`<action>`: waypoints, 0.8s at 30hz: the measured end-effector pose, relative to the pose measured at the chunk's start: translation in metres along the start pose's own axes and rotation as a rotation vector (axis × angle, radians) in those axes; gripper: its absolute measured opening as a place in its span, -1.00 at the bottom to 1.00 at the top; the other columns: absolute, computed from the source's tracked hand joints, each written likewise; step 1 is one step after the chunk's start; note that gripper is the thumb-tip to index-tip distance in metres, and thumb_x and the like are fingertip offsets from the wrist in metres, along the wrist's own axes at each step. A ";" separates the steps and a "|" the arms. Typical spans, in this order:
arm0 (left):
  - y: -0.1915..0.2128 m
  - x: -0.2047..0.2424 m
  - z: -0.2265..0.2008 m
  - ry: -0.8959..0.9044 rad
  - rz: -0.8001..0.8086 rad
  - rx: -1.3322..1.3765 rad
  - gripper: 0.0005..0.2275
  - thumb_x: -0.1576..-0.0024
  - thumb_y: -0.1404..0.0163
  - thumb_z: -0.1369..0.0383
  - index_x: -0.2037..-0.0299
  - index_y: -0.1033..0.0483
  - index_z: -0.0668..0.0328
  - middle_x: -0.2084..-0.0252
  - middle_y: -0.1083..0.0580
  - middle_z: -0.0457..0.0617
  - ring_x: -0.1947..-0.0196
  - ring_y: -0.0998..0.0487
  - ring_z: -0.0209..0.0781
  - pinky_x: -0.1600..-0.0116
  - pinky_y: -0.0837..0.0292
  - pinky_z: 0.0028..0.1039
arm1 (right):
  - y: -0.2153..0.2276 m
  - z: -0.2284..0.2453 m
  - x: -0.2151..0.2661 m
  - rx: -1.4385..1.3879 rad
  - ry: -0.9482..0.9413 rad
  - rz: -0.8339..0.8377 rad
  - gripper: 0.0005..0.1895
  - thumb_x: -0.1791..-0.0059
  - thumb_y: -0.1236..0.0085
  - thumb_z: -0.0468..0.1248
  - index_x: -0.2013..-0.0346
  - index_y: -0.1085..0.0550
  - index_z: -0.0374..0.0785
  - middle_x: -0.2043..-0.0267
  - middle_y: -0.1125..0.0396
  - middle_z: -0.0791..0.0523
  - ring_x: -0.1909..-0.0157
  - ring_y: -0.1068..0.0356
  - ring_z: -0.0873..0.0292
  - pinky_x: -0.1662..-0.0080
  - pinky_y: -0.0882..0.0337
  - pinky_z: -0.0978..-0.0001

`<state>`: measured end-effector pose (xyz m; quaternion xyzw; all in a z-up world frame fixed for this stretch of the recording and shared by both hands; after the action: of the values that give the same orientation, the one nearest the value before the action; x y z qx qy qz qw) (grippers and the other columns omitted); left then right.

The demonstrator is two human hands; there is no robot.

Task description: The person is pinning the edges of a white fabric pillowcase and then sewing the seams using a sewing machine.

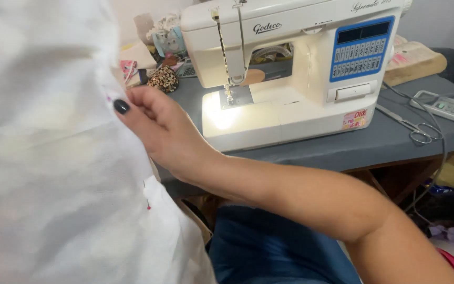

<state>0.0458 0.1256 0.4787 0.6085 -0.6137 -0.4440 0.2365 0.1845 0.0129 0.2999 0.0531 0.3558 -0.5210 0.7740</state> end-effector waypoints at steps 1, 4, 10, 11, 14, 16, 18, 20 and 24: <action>0.002 -0.011 -0.008 -0.003 0.057 -0.049 -0.72 -0.42 0.12 0.14 -0.05 -0.51 0.15 0.06 -0.52 -0.02 0.15 -0.49 -0.17 0.07 -0.38 -0.32 | 0.004 -0.020 -0.001 -0.179 -0.088 -0.088 -0.66 -0.09 -0.09 -0.12 -0.04 -0.43 -0.30 0.12 -0.44 0.16 0.16 -0.38 0.37 0.15 -0.42 0.50; -0.009 -0.020 -0.013 -0.005 0.237 -0.185 -0.68 -0.42 0.14 0.04 -0.06 -0.51 0.07 0.07 -0.51 -0.08 0.16 -0.46 -0.19 0.11 -0.33 -0.31 | 0.031 -0.036 0.024 -0.334 -0.377 -0.214 -0.52 -0.03 -0.11 -0.05 -0.13 -0.43 -0.30 0.06 -0.48 0.11 0.11 -0.47 0.25 0.18 -0.46 0.43; -0.090 -0.015 -0.002 -0.048 0.373 0.059 -0.68 -0.38 0.03 0.10 0.30 -0.54 0.15 0.44 -0.51 -0.14 0.54 -0.44 -0.34 0.45 -0.29 -0.53 | 0.073 -0.047 0.067 -0.409 -0.550 -0.296 -0.66 -0.06 -0.11 -0.11 -0.03 -0.49 -0.24 0.07 -0.49 0.12 0.06 -0.46 0.21 0.11 -0.47 0.37; -0.092 -0.013 -0.010 -0.048 0.372 0.050 -0.68 -0.38 0.03 0.10 0.30 -0.54 0.15 0.44 -0.51 -0.14 0.54 -0.44 -0.34 0.45 -0.29 -0.53 | 0.077 -0.049 0.067 -0.417 -0.544 -0.294 -0.66 -0.06 -0.11 -0.11 -0.03 -0.49 -0.24 0.07 -0.49 0.12 0.06 -0.46 0.21 0.11 -0.47 0.37; -0.088 0.009 -0.040 0.028 0.370 0.000 -0.74 -0.36 0.01 0.14 0.24 -0.60 0.09 0.37 -0.54 -0.18 0.45 -0.47 -0.35 0.36 -0.33 -0.52 | 0.086 -0.056 0.068 -0.427 -0.587 -0.325 -0.67 -0.05 -0.12 -0.11 -0.02 -0.47 -0.22 0.07 -0.48 0.14 0.08 -0.44 0.23 0.16 -0.45 0.38; -0.072 0.039 -0.072 0.155 0.210 -0.286 -0.57 -0.21 0.17 -0.02 -0.21 -0.45 -0.11 -0.21 -0.46 -0.26 -0.20 -0.38 -0.26 -0.33 -0.14 -0.31 | 0.093 -0.059 0.065 -0.407 -0.550 -0.290 -0.65 -0.04 -0.13 -0.06 0.00 -0.47 -0.20 0.13 -0.48 0.15 0.15 -0.44 0.24 0.20 -0.45 0.40; -0.045 0.061 -0.050 0.140 0.127 -0.241 -0.55 -0.20 0.18 0.07 -0.27 -0.39 -0.04 -0.30 -0.39 -0.23 -0.29 -0.31 -0.29 -0.36 -0.09 -0.36 | 0.097 -0.057 0.059 -0.385 -0.546 -0.278 -0.66 -0.04 -0.13 -0.04 0.03 -0.47 -0.19 0.15 -0.47 0.15 0.15 -0.44 0.24 0.20 -0.44 0.41; -0.029 0.086 0.017 0.137 0.055 -0.197 -0.52 -0.19 0.20 0.17 -0.34 -0.33 0.03 -0.38 -0.31 -0.20 -0.38 -0.25 -0.31 -0.39 -0.04 -0.40 | 0.095 -0.059 0.061 -0.371 -0.557 -0.272 -0.66 -0.03 -0.12 -0.02 0.06 -0.46 -0.18 0.16 -0.46 0.15 0.16 -0.43 0.24 0.21 -0.43 0.41; -0.054 0.194 0.097 0.842 -0.156 0.055 -0.45 -0.27 0.23 -0.03 -0.39 -0.28 0.06 -0.29 -0.35 0.12 -0.31 -0.31 0.05 -0.30 -0.14 0.00 | 0.087 -0.052 0.051 -0.264 -0.566 -0.208 -0.62 -0.03 -0.06 0.02 -0.01 -0.42 -0.12 0.08 -0.41 0.23 0.11 -0.36 0.31 0.14 -0.30 0.44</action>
<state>-0.0341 -0.0275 0.3370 0.7874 -0.4274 -0.1568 0.4156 0.2423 0.0362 0.2052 -0.2312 0.1943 -0.5408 0.7850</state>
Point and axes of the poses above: each hand's wrist, its own x-axis away from the middle knuckle, its own y-axis out of the back of the hand, z = x × y, the point moved 1 cm from there along -x, towards the middle knuckle
